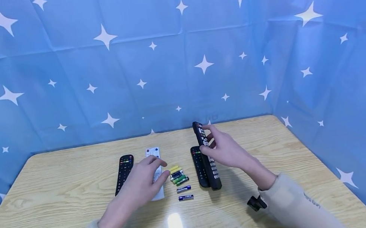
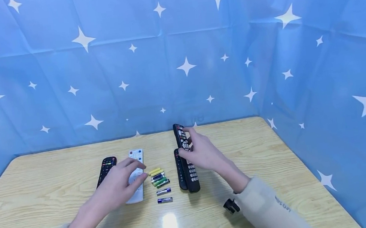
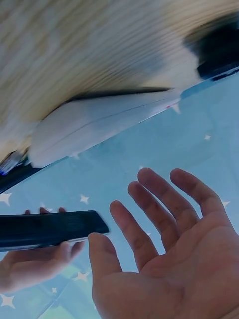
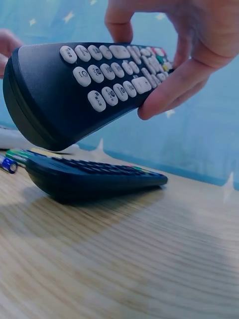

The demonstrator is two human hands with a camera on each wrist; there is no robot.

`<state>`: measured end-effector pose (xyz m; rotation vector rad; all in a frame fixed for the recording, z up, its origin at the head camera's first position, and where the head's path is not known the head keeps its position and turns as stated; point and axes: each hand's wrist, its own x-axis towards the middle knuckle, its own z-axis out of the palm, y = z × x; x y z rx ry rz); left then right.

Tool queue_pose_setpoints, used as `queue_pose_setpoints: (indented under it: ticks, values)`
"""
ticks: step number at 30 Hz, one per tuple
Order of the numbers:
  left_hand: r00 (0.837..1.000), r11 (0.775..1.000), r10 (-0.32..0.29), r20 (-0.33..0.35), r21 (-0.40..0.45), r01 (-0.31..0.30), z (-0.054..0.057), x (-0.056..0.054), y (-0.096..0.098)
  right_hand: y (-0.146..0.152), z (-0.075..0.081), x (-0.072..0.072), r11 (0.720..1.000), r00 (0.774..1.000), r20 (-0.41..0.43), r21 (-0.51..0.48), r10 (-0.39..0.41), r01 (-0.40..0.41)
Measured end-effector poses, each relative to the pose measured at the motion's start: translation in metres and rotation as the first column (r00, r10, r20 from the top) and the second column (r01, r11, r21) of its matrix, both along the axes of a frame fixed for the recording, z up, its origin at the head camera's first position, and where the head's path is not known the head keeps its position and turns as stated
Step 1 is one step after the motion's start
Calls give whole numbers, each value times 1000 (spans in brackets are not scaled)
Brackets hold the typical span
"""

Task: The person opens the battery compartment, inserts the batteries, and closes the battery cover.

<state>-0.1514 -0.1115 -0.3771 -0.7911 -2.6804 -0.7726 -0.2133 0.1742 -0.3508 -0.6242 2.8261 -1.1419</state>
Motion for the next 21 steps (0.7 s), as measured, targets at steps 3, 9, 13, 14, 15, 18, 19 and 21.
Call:
queue_pose_setpoints:
  ticks: [3,9,13,14,15,18,19,21]
  values:
    - [1000,999,-24,-15,31,24,0,1,7,-5,2,3,1000,1000,-6,-25,7,-8]
    - [999,998,-30,26,47,29,3,6,20,-13,5,9,995,1000,17,-95,12,-10]
    - [997,998,-36,74,62,31,3,8,27,-17,6,11,992,1000,23,-127,12,-10]
    - [996,997,-40,79,64,35,3,8,28,-18,7,12,991,1000,25,-135,10,-6]
    - [996,997,-42,82,66,37,3,8,29,-19,6,12,990,1000,27,-143,7,-4]
    - [994,997,-53,94,67,47,1,8,33,-22,5,12,984,1000,30,-177,9,-4]
    - [994,997,-53,100,65,47,1,9,34,-23,4,12,982,999,33,-191,10,-4]
    - [992,997,-51,118,65,43,0,9,35,-26,3,12,974,999,45,-224,23,-12]
